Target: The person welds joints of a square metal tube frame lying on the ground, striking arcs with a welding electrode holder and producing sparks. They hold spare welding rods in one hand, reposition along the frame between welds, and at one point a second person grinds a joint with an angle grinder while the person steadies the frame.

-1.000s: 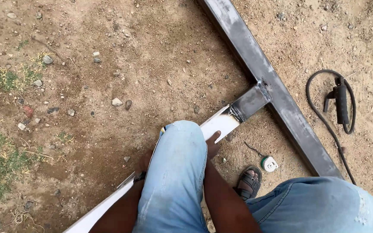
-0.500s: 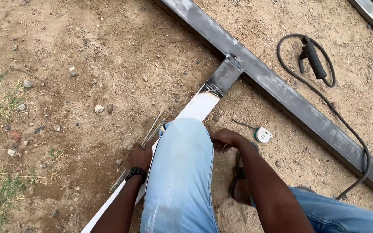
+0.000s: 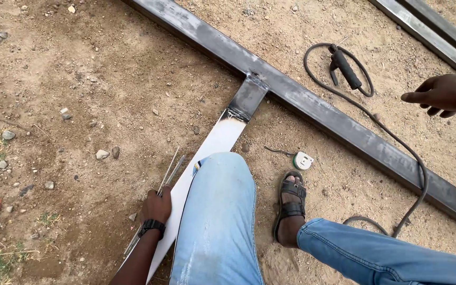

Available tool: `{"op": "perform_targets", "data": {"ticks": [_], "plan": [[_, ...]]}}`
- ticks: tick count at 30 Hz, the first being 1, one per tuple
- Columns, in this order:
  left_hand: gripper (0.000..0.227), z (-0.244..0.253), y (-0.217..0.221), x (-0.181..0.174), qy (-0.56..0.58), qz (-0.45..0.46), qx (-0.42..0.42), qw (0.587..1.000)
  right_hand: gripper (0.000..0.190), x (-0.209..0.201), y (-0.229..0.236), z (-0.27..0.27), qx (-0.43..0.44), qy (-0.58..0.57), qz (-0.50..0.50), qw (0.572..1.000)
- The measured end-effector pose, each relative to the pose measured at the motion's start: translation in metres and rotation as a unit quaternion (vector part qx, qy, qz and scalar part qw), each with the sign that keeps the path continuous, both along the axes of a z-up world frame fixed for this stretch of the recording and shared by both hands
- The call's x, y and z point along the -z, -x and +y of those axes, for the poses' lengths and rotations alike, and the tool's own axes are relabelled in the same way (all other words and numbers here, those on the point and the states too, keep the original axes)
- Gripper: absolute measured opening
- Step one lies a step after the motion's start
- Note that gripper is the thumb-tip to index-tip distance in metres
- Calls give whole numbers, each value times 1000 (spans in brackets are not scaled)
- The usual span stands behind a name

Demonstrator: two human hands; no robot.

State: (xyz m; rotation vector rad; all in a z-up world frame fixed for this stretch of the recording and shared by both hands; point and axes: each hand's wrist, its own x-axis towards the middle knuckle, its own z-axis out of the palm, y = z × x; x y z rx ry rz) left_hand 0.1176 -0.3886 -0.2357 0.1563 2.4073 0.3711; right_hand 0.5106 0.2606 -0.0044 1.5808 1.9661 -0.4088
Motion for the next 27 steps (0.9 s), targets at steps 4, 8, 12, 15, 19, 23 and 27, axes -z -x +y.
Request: {"op": "perform_targets", "data": {"ticks": [4, 8, 12, 15, 19, 23, 27], "plan": [[77, 0, 0, 5, 32, -5, 1, 999, 87, 0, -45, 27, -28, -56, -108, 992], [73, -2, -1, 5, 47, 11, -15, 999, 93, 60, -80, 47, -133, -40, -193, 971], [69, -7, -2, 11, 75, 23, -7, 997, 96, 144, -88, 78, -156, -13, -165, 974], [67, -8, 0, 16, 90, 41, 5, 995, 99, 192, -70, 88, -158, -53, -110, 980], [67, -18, 0, 18, 89, 21, 14, 996, 96, 220, -19, 70, -111, -156, 88, 978], [60, -23, 3, 29, 123, 13, 1, 992, 83, 257, 13, 106, -83, -189, 201, 958], [57, -40, 3, 38, 151, -12, -17, 988, 84, 292, 44, 142, -123, -216, 244, 937]]}}
